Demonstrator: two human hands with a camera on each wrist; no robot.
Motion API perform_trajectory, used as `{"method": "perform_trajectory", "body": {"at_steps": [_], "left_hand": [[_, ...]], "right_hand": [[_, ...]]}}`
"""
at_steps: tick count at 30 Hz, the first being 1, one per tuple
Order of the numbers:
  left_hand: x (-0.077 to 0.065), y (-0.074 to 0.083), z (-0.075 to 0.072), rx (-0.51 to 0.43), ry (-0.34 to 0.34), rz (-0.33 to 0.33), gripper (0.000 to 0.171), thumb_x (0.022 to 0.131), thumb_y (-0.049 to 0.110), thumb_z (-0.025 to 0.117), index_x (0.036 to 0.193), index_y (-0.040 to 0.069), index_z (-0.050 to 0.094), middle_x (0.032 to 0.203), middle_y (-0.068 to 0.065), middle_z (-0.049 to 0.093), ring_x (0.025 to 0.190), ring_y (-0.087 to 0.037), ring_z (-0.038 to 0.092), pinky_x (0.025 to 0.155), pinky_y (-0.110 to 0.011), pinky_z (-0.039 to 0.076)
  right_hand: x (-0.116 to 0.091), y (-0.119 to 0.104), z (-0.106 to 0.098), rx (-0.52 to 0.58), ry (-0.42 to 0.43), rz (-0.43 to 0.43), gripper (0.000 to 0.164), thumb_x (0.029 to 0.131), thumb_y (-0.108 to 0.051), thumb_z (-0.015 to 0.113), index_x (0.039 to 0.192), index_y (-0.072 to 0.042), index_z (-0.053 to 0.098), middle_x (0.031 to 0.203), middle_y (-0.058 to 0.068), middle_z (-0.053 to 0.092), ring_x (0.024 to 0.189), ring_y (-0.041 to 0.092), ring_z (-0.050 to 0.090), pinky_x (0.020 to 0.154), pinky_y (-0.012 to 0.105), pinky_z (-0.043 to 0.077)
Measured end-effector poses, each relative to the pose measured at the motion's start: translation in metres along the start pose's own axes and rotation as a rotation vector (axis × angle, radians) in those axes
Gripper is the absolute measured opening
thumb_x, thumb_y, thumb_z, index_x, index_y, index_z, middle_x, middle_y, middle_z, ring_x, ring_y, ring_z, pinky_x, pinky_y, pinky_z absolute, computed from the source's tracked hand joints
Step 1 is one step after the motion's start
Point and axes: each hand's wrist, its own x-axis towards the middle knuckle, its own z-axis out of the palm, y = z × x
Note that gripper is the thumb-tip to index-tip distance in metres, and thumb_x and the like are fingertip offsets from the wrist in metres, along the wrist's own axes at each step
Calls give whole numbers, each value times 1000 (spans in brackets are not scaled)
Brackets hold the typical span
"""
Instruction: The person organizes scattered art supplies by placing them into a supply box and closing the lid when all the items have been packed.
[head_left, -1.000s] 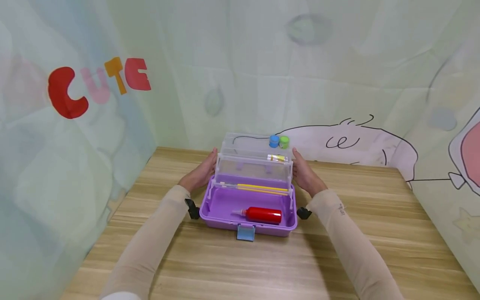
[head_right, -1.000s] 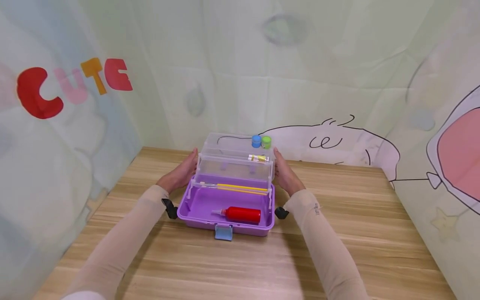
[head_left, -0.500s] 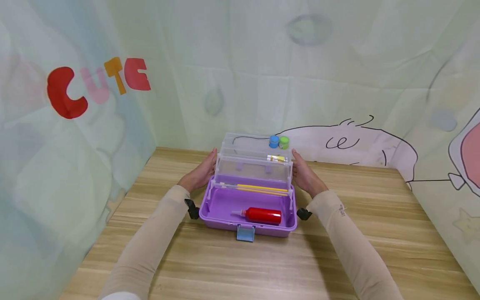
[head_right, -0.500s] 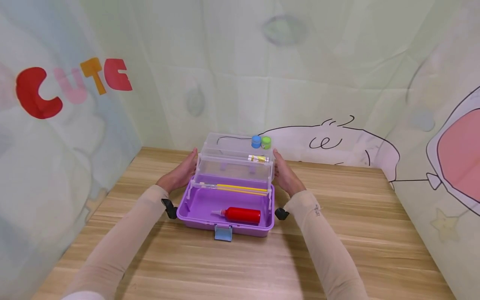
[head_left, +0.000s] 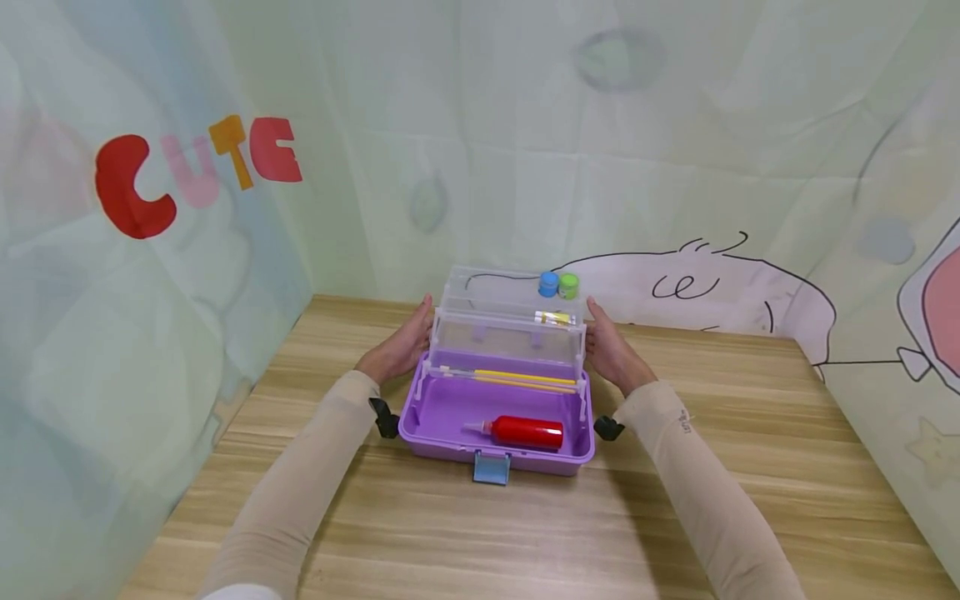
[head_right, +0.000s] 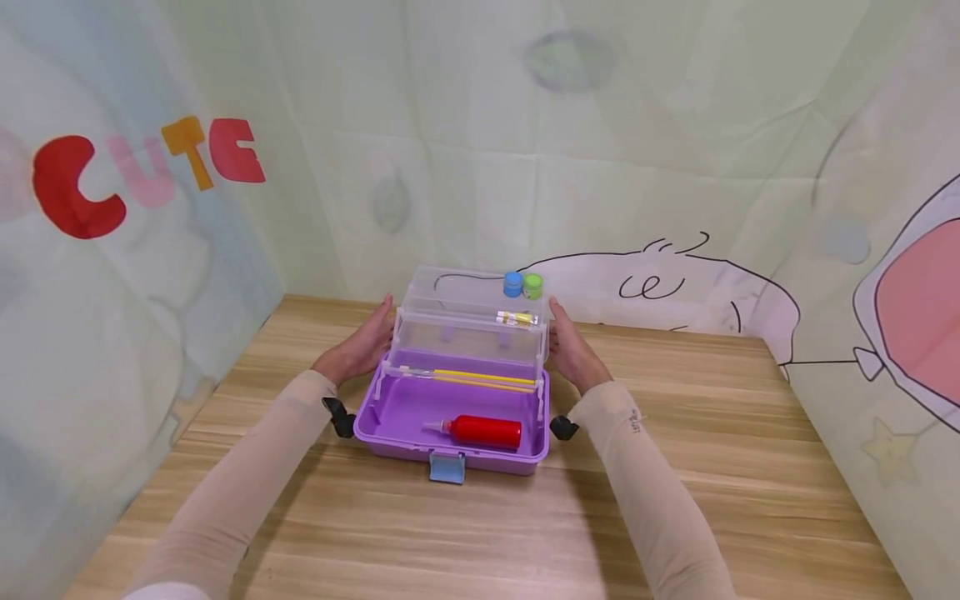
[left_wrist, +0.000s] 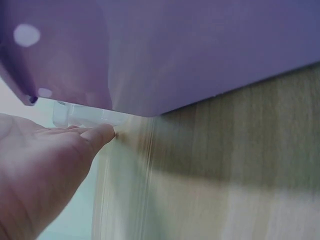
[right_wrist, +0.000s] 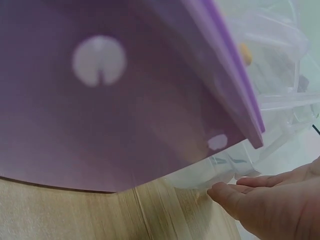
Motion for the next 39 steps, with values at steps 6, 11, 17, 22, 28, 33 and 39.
{"method": "perform_trajectory", "body": {"at_steps": [6,11,17,22,28,33,39], "left_hand": [[-1,1,1,-1,2,11,100,98,75,10,161,-2,-5,168,-26,1,156,-39,2,126,-48,6],[-2,2,1,0,12,13,99,99,73,10,160,-4,-6,167,-27,0,156,-39,2,127,-47,5],[-4,4,2,9,35,33,94,102,68,9,160,-4,-4,168,-26,3,156,-38,4,127,-46,6],[-5,5,3,19,47,81,90,103,67,10,161,-1,-2,168,-23,6,157,-35,5,127,-45,6],[-8,7,2,29,53,124,93,102,70,12,161,-1,-3,168,-23,5,157,-35,3,127,-46,5],[-11,12,1,82,79,159,100,99,75,16,160,-2,-3,168,-24,5,157,-34,3,127,-44,4],[-14,19,4,85,86,166,98,100,74,17,161,0,-3,169,-22,5,157,-33,3,127,-45,4]], "right_hand": [[-3,1,-1,19,8,-16,102,101,-71,20,157,11,-3,166,30,1,157,36,3,127,41,6],[-4,0,-1,15,-3,-23,101,101,-71,19,158,10,-3,166,30,1,157,36,3,127,40,6],[-5,-3,0,-2,7,-34,98,102,-71,17,159,7,-2,167,29,4,157,37,5,127,42,7],[-5,-6,0,-19,-7,-67,99,101,-71,16,159,5,-6,167,29,3,156,37,5,127,42,6],[-7,-12,0,-28,-15,-120,97,102,-70,16,159,6,-3,167,27,4,156,37,7,127,42,8],[-10,-17,1,-66,1,-162,92,104,-67,14,160,5,1,168,25,8,157,35,7,127,41,7],[-19,-23,2,-88,-8,-186,90,104,-67,14,161,1,-4,169,20,3,157,32,3,127,40,5]]}}
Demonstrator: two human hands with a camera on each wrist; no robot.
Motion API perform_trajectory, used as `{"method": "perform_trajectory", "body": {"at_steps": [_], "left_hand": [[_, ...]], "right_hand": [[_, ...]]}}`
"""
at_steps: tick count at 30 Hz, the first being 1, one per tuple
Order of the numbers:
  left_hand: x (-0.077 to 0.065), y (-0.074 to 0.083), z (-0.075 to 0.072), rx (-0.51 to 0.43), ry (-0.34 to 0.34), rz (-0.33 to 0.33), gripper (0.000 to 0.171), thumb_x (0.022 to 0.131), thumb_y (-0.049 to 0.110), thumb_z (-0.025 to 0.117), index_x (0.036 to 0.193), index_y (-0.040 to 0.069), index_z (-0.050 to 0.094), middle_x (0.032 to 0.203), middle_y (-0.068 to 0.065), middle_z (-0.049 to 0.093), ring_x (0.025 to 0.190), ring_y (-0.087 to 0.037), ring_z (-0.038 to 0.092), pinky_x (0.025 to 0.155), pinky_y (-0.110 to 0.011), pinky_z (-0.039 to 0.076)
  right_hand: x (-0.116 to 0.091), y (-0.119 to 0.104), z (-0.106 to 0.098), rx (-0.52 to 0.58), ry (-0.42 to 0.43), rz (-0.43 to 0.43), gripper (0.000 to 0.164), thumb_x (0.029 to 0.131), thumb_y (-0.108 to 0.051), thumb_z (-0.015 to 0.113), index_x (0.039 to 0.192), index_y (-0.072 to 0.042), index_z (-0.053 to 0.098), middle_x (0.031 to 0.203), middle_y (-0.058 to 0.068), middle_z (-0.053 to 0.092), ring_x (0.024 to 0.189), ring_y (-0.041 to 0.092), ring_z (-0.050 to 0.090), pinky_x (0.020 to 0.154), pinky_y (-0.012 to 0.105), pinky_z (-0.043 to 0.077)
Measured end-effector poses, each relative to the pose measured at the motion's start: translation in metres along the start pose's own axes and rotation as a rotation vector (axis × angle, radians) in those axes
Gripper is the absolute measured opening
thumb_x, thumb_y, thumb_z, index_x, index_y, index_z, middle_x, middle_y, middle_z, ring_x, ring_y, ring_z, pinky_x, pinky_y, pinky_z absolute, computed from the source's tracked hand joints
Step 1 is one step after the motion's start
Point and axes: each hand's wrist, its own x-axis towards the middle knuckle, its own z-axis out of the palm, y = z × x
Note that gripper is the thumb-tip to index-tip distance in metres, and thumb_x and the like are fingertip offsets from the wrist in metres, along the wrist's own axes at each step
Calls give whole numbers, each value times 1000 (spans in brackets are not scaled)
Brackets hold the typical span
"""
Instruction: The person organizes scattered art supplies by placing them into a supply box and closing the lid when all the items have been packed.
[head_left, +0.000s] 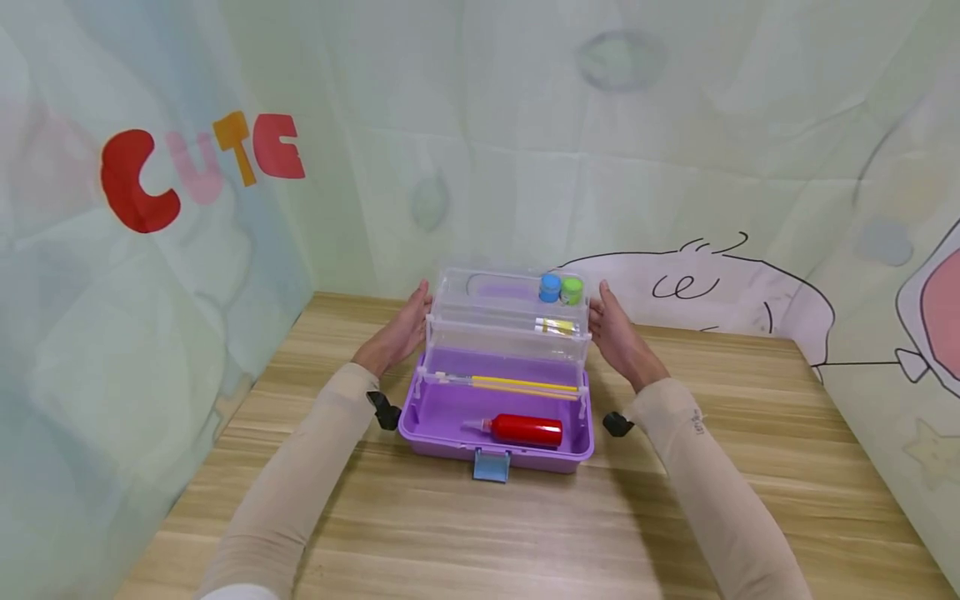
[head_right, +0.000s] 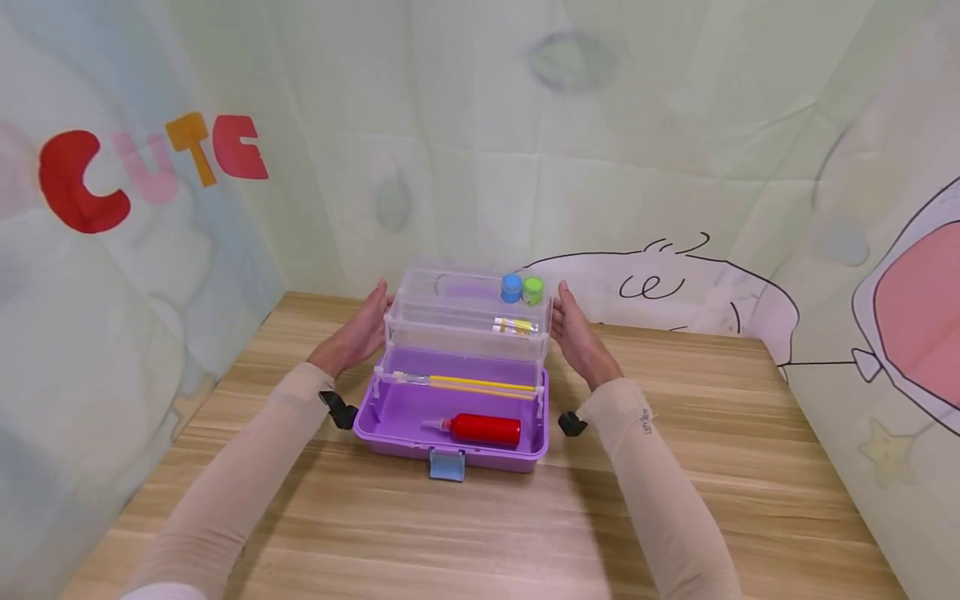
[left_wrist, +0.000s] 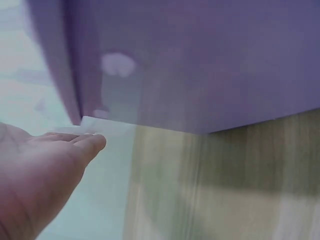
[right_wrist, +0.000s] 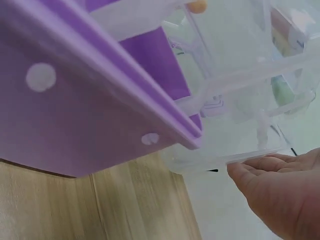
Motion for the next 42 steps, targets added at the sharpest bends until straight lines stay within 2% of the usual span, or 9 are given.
{"method": "perform_trajectory", "body": {"at_steps": [7,13,17,22,28,31,42], "left_hand": [[-1,8,-1,42,10,-2,98,99,74,16,160,5,-16,170,-16,-10,157,-31,-8,126,-48,-4],[-3,16,-1,65,19,13,95,100,73,15,162,7,-11,171,-11,-8,157,-29,-6,125,-49,-3],[-5,23,0,62,15,38,98,99,75,18,162,6,-10,171,-11,-7,157,-28,-4,126,-45,0],[-9,29,1,71,0,73,99,99,74,18,161,3,-13,170,-13,-9,157,-26,-6,127,-42,1],[-15,33,4,80,-4,74,97,100,73,18,161,6,-15,170,-11,-11,157,-24,-8,127,-41,1],[-19,35,6,80,-10,99,96,100,72,19,161,7,-15,170,-11,-11,157,-25,-8,127,-41,1],[-30,35,10,85,-28,166,77,106,57,12,162,10,-12,171,-6,-11,157,-22,-7,127,-39,1]], "right_hand": [[-5,-5,0,-29,-12,-28,98,99,-75,18,162,-4,-7,171,14,-2,158,27,0,127,38,4],[-12,-12,2,-31,-9,-86,90,102,-70,15,163,-5,-1,171,13,2,158,27,4,127,40,6],[-17,-16,3,-34,-4,-123,87,103,-67,14,163,-5,0,171,14,3,158,29,5,127,41,6],[-24,-19,3,-40,-10,-154,86,104,-66,15,163,-4,0,171,15,2,158,29,4,127,40,5],[-34,-20,5,-17,-37,-201,86,105,-64,16,162,-2,-1,170,17,-1,158,30,2,127,40,3],[-39,-21,7,-24,-44,-216,87,104,-65,16,162,-2,-1,170,16,-1,158,31,1,127,41,1],[-52,-17,12,-34,-32,-277,83,106,-61,20,162,-3,2,171,14,4,158,29,6,127,40,3]]}}
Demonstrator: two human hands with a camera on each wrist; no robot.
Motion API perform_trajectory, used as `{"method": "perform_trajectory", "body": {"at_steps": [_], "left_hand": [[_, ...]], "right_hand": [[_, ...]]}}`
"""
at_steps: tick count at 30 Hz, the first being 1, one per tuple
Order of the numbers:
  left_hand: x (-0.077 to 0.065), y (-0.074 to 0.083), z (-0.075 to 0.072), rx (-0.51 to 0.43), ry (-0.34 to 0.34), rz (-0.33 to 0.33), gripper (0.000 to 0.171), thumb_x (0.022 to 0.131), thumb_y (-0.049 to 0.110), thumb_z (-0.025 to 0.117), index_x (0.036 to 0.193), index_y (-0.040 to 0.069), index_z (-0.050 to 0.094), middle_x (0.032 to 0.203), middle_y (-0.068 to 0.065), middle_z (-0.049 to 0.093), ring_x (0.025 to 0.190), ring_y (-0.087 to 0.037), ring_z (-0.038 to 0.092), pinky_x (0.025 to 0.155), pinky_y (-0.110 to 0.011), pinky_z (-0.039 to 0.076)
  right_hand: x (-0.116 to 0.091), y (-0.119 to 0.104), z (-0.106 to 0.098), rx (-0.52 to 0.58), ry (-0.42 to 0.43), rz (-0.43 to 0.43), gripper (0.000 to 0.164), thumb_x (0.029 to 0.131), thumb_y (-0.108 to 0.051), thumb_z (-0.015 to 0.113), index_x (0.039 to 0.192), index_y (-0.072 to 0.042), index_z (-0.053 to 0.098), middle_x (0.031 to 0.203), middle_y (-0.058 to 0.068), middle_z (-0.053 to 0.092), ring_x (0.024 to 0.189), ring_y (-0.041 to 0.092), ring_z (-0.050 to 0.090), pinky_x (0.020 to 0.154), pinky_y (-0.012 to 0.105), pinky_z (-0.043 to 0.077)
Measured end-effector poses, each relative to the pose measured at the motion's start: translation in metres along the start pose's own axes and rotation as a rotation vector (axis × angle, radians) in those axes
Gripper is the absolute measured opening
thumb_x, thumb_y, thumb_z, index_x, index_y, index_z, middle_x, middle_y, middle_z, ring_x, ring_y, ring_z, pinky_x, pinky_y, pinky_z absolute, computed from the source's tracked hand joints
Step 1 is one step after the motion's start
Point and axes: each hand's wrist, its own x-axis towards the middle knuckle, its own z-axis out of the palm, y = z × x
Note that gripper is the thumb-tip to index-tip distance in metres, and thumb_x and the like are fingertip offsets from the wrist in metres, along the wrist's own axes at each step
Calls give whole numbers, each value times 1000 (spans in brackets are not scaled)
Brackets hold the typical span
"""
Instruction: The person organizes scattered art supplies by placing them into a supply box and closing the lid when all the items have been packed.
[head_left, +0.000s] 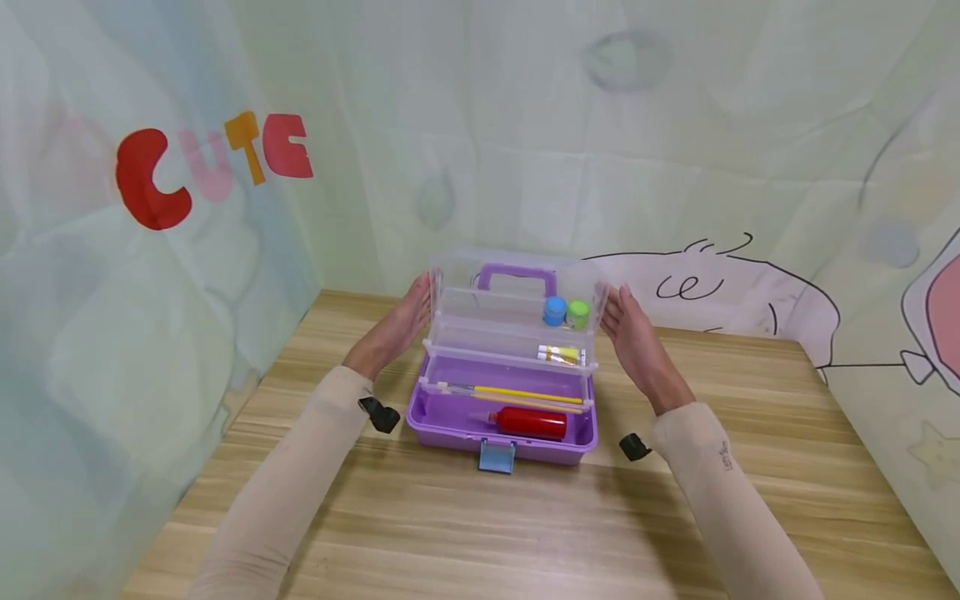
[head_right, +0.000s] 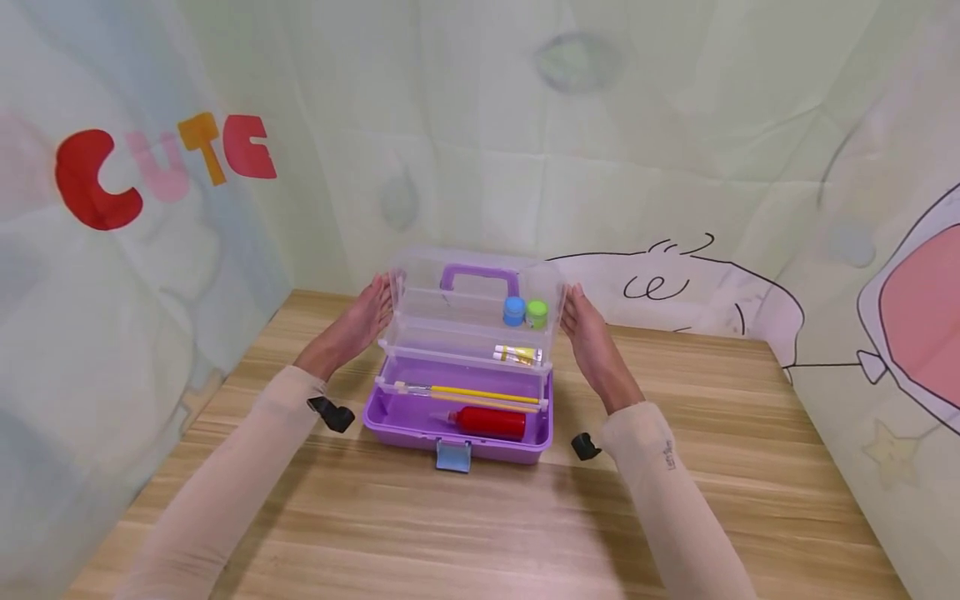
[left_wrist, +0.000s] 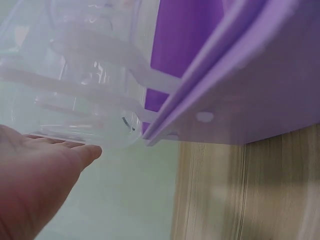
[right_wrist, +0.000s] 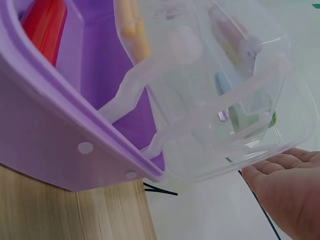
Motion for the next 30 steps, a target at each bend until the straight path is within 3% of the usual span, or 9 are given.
{"method": "perform_trajectory", "body": {"at_steps": [11,19,25,30], "left_hand": [[-9,-1,3,-2,8,63,73,108,51,15,163,8,-9,171,-10,-8,158,-25,-4,127,-41,0],[-18,2,6,55,0,83,78,106,59,21,164,13,-6,172,-6,-5,158,-23,0,127,-40,3],[-28,4,9,76,1,81,79,106,59,22,164,13,-6,171,-8,-5,158,-26,0,127,-43,3],[-33,4,11,76,9,92,79,106,59,23,164,12,-4,171,-9,-3,158,-27,0,127,-44,3]], "right_hand": [[-10,-1,3,-2,-10,-57,81,107,-59,23,163,-3,8,170,16,10,157,31,9,127,41,6],[-19,0,5,-28,-3,-86,78,108,-58,24,163,-5,10,170,13,12,157,29,11,127,41,6],[-24,-4,14,-60,58,-78,66,110,-49,26,162,-8,21,169,9,21,157,28,15,127,42,12],[-30,-6,20,-179,114,-93,60,110,-48,35,160,-15,32,166,4,31,155,25,23,125,43,19]]}}
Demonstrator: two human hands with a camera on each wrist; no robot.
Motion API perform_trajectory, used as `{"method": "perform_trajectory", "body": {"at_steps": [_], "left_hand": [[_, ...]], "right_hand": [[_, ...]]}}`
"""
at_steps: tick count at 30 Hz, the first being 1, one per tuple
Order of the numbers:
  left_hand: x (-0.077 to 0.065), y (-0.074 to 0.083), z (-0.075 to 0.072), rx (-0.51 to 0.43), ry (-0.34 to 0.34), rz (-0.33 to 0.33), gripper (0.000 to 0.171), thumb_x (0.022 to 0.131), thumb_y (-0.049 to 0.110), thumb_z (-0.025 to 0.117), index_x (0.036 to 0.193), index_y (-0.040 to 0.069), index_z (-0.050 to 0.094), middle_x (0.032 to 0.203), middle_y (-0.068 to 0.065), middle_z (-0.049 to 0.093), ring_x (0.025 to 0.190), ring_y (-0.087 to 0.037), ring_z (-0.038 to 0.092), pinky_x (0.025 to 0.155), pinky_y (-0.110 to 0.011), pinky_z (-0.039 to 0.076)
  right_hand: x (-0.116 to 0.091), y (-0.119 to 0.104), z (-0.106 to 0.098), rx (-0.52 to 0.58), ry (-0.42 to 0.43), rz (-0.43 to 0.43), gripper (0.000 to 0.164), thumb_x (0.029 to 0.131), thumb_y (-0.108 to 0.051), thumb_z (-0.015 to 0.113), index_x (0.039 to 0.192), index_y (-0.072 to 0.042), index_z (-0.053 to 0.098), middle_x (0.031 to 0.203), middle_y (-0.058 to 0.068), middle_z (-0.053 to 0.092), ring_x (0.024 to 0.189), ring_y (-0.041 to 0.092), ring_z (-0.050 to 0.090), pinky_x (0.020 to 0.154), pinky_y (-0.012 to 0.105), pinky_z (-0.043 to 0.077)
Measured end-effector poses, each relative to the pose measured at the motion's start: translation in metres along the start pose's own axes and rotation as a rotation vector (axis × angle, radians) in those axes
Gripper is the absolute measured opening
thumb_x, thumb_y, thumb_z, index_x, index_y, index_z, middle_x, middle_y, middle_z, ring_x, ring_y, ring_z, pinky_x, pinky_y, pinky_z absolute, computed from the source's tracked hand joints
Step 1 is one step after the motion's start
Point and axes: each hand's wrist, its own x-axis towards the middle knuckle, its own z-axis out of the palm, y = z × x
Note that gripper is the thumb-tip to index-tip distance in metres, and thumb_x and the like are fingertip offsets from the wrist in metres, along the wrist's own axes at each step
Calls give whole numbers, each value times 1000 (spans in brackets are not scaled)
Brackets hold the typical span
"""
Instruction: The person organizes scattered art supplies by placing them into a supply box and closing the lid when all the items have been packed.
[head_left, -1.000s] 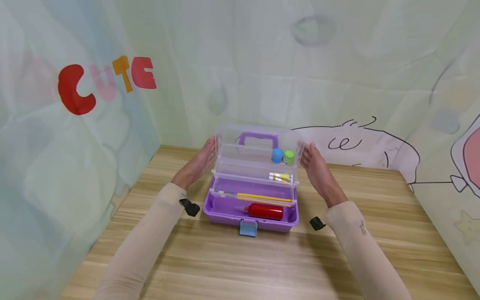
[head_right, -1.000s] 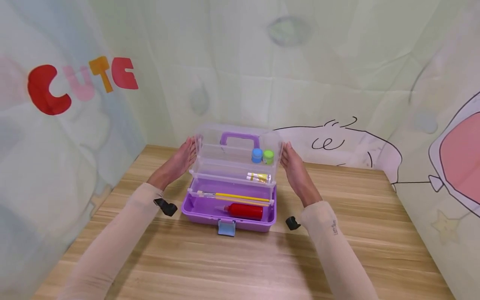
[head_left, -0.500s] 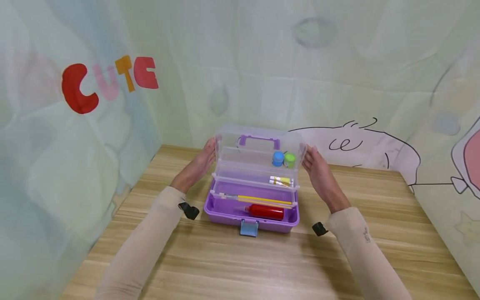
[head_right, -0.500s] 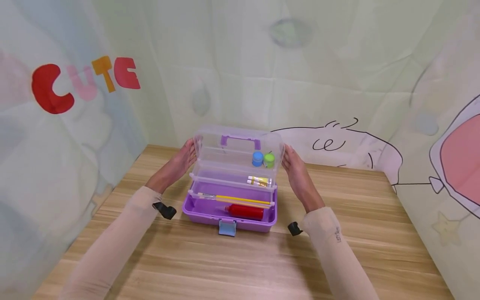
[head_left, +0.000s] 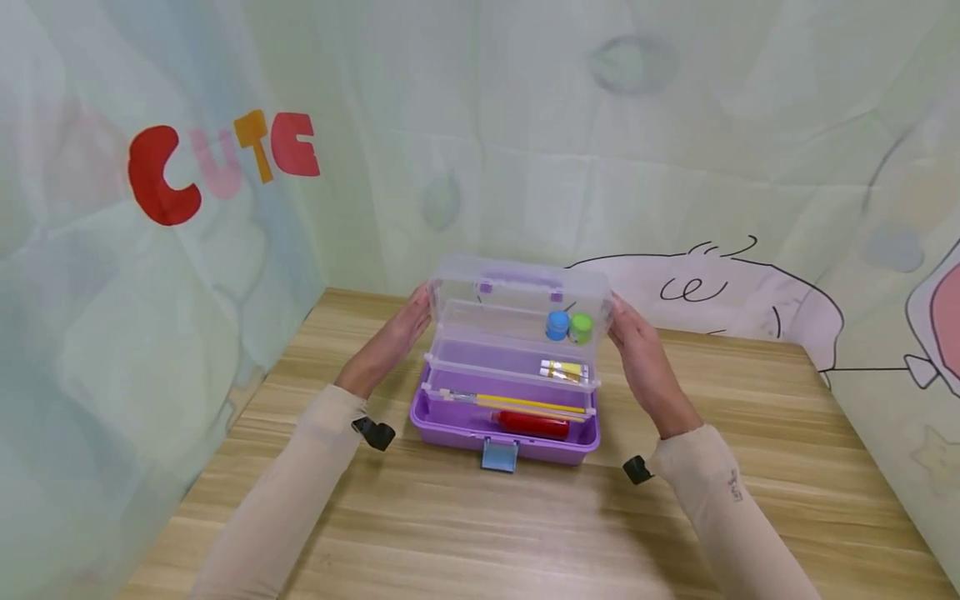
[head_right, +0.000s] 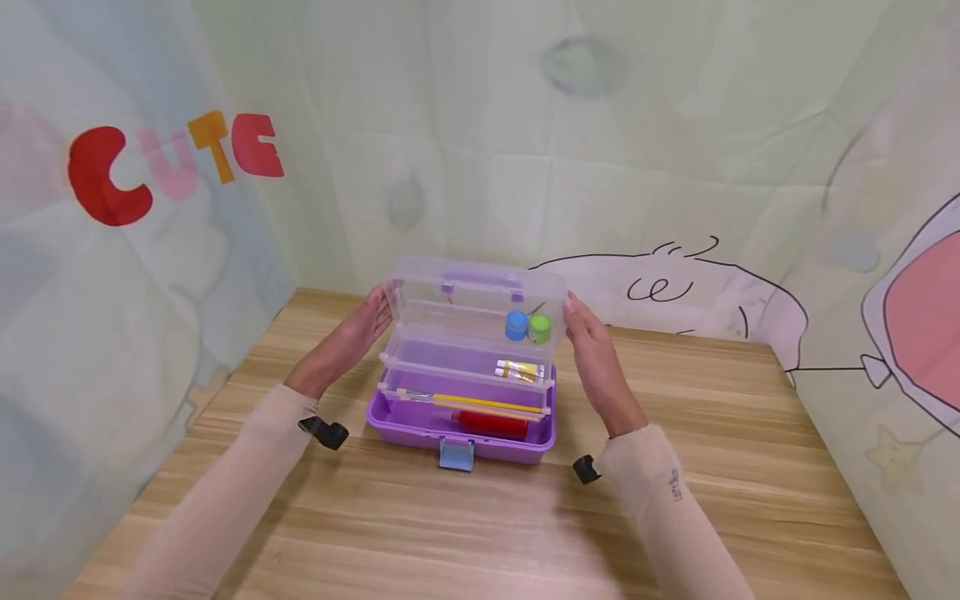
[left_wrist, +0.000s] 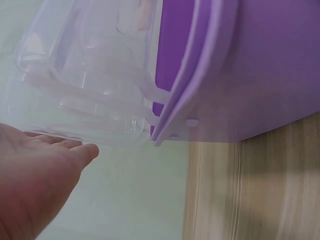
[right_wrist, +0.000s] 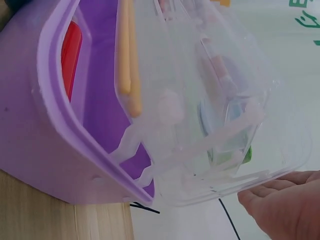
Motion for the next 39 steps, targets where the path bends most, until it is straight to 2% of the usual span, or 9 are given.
{"method": "perform_trajectory", "body": {"at_steps": [5,9,13,18,25,30,35,39], "left_hand": [[-4,0,2,32,2,3,75,107,58,20,165,15,-1,172,-7,0,158,-24,2,127,-44,4],[-9,2,3,42,-2,9,71,108,55,20,165,17,0,172,-4,-1,158,-20,1,127,-44,4],[-14,3,4,40,-9,26,69,109,51,20,165,17,-1,172,-3,-3,157,-19,-2,127,-45,3],[-20,2,6,35,-15,35,68,109,51,21,165,19,-1,172,1,-3,157,-17,-2,127,-47,3],[-31,3,10,37,-20,36,65,110,44,21,165,19,-3,172,1,-5,157,-18,-3,126,-49,2],[-40,1,13,36,-31,43,62,110,43,21,165,23,-3,171,4,-5,157,-17,-5,126,-52,1],[-50,-2,15,34,-37,38,60,111,41,20,164,26,-3,171,7,-6,157,-14,-8,125,-53,0],[-57,-3,18,33,-37,33,61,111,39,20,164,25,-5,171,5,-8,157,-17,-10,124,-56,-3]], "right_hand": [[-7,-6,3,-119,36,66,63,106,-56,38,161,-26,30,166,-1,31,153,22,27,124,47,22],[-12,-9,4,-162,40,117,68,103,-61,40,162,-30,26,167,-3,26,155,24,22,124,54,18],[-15,-11,3,-178,34,142,71,102,-64,41,162,-31,24,168,-6,22,155,25,19,123,58,16],[-21,-13,4,-175,25,159,72,102,-63,41,162,-27,23,168,-4,22,154,27,24,123,55,19],[-32,-16,8,-180,16,185,72,102,-62,42,163,-29,20,168,-8,20,156,22,17,123,59,15],[-39,-11,11,-167,11,145,69,104,-54,46,163,-25,23,166,-5,28,154,20,23,124,54,17],[-45,-5,13,-192,30,138,71,103,-54,51,162,-23,26,164,-2,33,152,20,30,122,50,25],[-53,-2,16,-200,53,113,70,102,-52,54,161,-22,31,162,-1,38,149,19,37,119,43,32]]}}
